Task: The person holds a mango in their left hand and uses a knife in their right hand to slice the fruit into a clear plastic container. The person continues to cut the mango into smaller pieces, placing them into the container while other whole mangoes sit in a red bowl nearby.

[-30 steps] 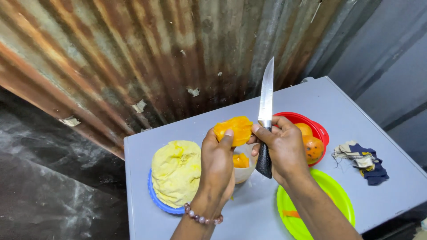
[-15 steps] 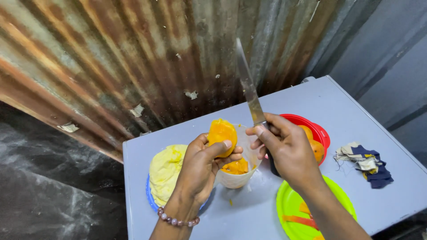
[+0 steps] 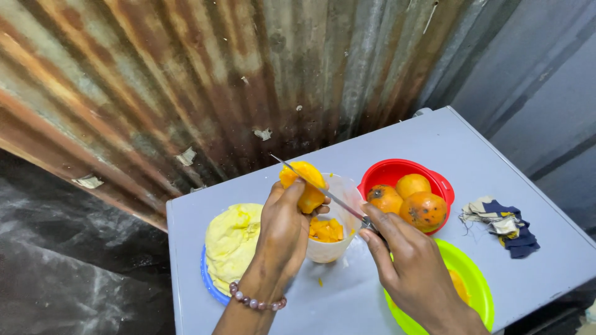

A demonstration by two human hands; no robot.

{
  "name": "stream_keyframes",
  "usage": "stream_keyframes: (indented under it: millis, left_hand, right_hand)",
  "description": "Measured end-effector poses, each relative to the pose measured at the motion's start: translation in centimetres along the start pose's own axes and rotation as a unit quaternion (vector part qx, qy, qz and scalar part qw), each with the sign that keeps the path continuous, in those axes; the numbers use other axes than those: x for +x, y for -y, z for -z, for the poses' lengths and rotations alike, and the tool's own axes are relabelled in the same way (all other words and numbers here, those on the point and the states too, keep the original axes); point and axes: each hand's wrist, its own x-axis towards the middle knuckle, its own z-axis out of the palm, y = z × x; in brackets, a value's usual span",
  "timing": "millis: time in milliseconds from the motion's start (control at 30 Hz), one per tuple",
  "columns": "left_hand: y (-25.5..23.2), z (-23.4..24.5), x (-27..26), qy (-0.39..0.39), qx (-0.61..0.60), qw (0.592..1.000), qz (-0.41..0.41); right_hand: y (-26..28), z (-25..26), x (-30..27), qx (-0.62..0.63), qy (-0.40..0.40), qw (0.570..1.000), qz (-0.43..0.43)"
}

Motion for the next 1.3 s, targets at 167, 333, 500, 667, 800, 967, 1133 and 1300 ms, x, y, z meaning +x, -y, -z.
stream_keyframes:
  millis: [167, 333, 500, 667, 800, 967, 1133, 1300]
  left_hand:
    - [-0.2, -0.2, -0.5, 0.048, 0.011, 0.999, -0.021]
    - [-0.6, -0.1, -1.3, 0.096, 0.041, 0.994, -0.039]
    - [-0.3, 0.0, -0.8, 0.066, 0.080, 0.991, -0.083]
    - [-0.8, -0.3, -1.1, 0.042, 0.073, 0.993, -0.082]
    - [-0.2, -0.2, -1.0, 0.043, 0.044, 0.994, -0.092]
    - [0.5, -1.2, -1.7, 0.040, 0.020, 0.995, -0.084]
    - [0.5, -1.7, -1.5, -0.005, -0.031, 0.998, -0.051]
    - [0.7, -2.4, -2.0, -0.044, -0.050, 0.997, -0.044]
  right_hand:
    - [-0.6, -0.2, -0.2, 0.026, 0.003, 1.000, -0.004]
    - [-0.2, 0.1, 0.0, 0.059, 0.019, 0.997, -0.041]
    - [0.7, 0.1, -0.2, -0.009, 0.047, 0.999, -0.019]
    - [1.1, -0.4, -1.1, -0.024, 0.041, 0.998, -0.050]
    - [1.3, -1.2, -1.8, -0.038, 0.042, 0.995, -0.085]
    - [3.1, -1.5, -0.5, -0.122, 0.057, 0.986, -0.101]
    - [3.2, -2.1, -0.5, -0.166, 0.025, 0.984, -0.057]
    - [1.9, -2.4, -1.5, -0.218, 0.046, 0.973, -0.057]
